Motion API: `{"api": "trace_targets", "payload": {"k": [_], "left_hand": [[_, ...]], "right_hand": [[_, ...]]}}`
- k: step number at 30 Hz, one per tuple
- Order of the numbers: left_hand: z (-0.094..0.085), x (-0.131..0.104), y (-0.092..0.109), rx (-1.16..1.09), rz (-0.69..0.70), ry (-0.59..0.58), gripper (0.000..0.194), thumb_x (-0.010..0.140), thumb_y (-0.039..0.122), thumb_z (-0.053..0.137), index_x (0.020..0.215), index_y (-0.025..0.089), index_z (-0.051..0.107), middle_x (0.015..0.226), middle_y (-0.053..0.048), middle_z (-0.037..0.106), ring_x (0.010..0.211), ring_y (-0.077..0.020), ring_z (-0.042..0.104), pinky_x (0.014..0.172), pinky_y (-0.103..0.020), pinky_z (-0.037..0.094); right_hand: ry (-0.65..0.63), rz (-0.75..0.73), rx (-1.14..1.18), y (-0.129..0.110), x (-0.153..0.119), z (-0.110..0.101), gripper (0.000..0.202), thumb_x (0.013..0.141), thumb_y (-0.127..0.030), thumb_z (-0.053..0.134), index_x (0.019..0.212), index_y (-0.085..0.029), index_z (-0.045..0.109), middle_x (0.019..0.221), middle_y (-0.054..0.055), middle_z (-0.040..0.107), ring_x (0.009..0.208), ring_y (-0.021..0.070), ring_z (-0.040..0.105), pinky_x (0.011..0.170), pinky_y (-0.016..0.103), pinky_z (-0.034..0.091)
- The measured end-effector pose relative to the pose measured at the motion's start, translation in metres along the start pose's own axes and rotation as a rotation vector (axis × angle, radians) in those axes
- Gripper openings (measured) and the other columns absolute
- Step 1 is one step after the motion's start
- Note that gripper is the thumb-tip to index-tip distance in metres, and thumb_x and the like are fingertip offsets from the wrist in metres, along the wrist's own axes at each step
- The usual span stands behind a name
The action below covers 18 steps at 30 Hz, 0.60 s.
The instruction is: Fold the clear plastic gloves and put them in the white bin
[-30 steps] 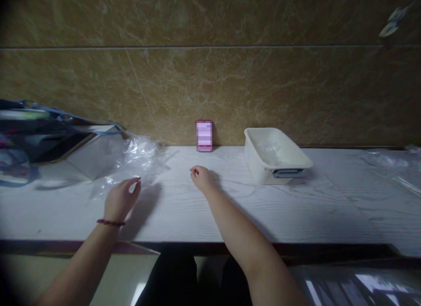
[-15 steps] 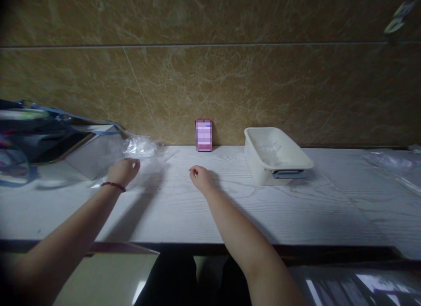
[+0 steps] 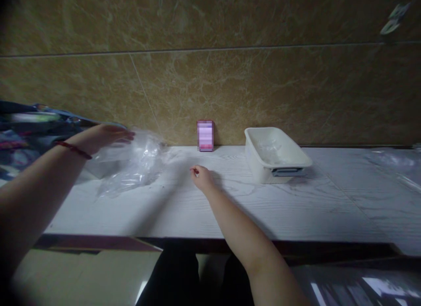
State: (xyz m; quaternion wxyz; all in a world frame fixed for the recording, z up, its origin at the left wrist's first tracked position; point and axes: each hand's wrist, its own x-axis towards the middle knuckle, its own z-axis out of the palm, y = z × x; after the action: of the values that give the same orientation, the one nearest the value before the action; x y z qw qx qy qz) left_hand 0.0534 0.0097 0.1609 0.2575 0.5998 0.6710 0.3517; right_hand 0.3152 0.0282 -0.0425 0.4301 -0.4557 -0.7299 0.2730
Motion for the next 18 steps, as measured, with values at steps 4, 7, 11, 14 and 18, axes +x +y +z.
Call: {"api": "trace_targets", "payload": {"k": [4, 7, 11, 14, 18], "left_hand": [[0.021, -0.026, 0.032, -0.199, -0.118, -0.182, 0.029, 0.069, 0.032, 0.058, 0.09, 0.012, 0.058, 0.09, -0.01, 0.062, 0.077, -0.0186, 0.059, 0.08, -0.043, 0.043], [0.036, -0.04, 0.046, -0.459, -0.132, -0.363, 0.031, 0.07, 0.034, 0.057, 0.095, 0.016, 0.056, 0.103, -0.01, 0.059, 0.087, -0.0228, 0.058, 0.078, -0.044, 0.045], [0.052, -0.05, 0.05, -0.748, -0.199, -0.42, 0.023, 0.075, 0.027, 0.05, 0.096, 0.019, 0.056, 0.1, -0.008, 0.06, 0.09, -0.0249, 0.058, 0.076, -0.046, 0.047], [0.065, -0.053, 0.044, -0.879, -0.281, -0.46, 0.021, 0.077, 0.023, 0.046, 0.096, 0.02, 0.056, 0.097, -0.006, 0.062, 0.09, -0.0241, 0.059, 0.076, -0.046, 0.048], [0.088, -0.051, 0.024, -1.019, -0.364, -0.492, 0.018, 0.078, 0.018, 0.045, 0.092, 0.019, 0.056, 0.093, -0.006, 0.063, 0.092, -0.0238, 0.058, 0.075, -0.044, 0.048]], "right_hand": [[-0.034, -0.011, 0.15, -0.018, -0.009, 0.001, 0.018, 0.072, -0.023, 0.049, 0.085, -0.018, 0.058, 0.075, 0.001, 0.059, 0.069, 0.011, 0.053, 0.068, 0.025, 0.042], [-0.062, 0.147, 0.439, -0.042, -0.018, -0.003, 0.022, 0.07, -0.027, 0.052, 0.09, -0.019, 0.054, 0.076, 0.0, 0.057, 0.07, 0.0103, 0.053, 0.066, 0.025, 0.042], [-0.12, 0.453, 0.953, -0.077, -0.032, -0.022, 0.043, 0.063, -0.031, 0.062, 0.101, -0.025, 0.043, 0.091, 0.0, 0.055, 0.079, 0.0105, 0.054, 0.062, 0.023, 0.043], [-0.19, 0.583, 1.146, -0.089, -0.04, -0.041, 0.048, 0.059, -0.031, 0.068, 0.098, -0.025, 0.042, 0.093, 0.0, 0.056, 0.077, 0.0118, 0.056, 0.059, 0.023, 0.043], [-0.08, 0.654, 1.21, -0.079, -0.041, -0.055, 0.047, 0.055, -0.022, 0.07, 0.092, -0.022, 0.042, 0.078, -0.001, 0.059, 0.065, 0.0099, 0.057, 0.054, 0.02, 0.041]]}}
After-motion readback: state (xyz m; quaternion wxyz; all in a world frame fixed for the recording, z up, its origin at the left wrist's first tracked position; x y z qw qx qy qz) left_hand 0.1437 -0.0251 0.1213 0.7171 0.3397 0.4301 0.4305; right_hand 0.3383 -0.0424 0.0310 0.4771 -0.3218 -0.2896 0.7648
